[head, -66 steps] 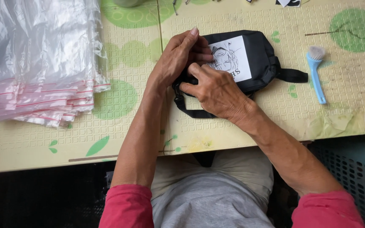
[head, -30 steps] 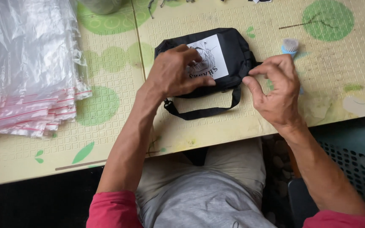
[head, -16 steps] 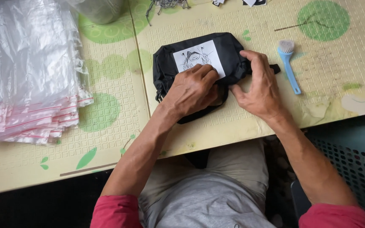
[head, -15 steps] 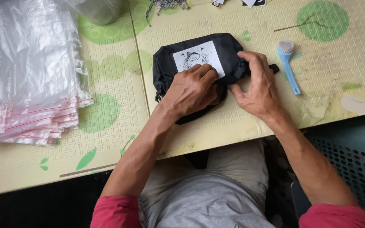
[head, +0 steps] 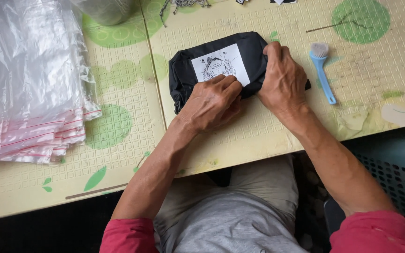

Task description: The person uses a blue brush to rub a white sticker onto a black bag, then smooths it down by hand. They attach a metal chain and a small charm to the bag's zipper pull and finally place the bag into a clear plastic bag.

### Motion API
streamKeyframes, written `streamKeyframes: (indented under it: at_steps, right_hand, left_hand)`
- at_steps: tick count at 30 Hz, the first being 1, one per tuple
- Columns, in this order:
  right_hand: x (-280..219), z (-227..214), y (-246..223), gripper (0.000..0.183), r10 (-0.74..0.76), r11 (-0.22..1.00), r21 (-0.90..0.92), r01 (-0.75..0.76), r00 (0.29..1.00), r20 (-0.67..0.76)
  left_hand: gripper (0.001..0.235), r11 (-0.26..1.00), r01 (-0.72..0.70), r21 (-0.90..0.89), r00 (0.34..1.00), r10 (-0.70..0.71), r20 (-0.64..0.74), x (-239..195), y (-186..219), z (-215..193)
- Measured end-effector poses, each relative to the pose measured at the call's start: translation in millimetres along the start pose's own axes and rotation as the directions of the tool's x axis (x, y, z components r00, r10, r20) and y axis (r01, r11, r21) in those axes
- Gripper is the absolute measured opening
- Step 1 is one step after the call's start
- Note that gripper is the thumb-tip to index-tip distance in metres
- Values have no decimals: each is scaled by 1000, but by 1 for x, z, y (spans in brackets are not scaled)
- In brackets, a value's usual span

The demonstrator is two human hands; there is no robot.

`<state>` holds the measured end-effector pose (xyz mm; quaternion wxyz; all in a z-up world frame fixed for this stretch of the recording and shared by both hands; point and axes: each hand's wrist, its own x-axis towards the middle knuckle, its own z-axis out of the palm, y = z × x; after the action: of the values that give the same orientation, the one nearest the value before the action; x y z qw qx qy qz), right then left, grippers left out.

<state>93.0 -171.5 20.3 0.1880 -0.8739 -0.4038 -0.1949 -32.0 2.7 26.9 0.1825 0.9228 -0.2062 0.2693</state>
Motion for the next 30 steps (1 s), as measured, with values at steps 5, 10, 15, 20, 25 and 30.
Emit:
streamKeyframes:
  at_steps: [5,10,15,20,25,30]
  right_hand:
    - [-1,-4,8,39,-20,993,112,20,1000,2]
    - [-7,-30,14,69,-21,958,282,-40,978,208]
    - [-17,-38,16,74,42,878,446,-174,956,290]
    - [-14,-23,14,71,3,952,300,-65,980,201]
    - [-20,8,16,52,-62,990,-121,71,995,78]
    - [-20,-10,8,54,-76,995,73,75,997,17]
  left_hand:
    - [20,991,113,78,993,-114,16,-1,5,9]
    - [17,980,122,159,992,-118,-33,6,18,8]
    - [16,991,105,89,994,-106,13,6,12,14]
    - [11,994,68,87,997,-71,35,6,6,16]
    - [8,996,91,4,992,-91,82,10,2,4]
    - [10,988,151,-26,983,-147,106,9,1,-1]
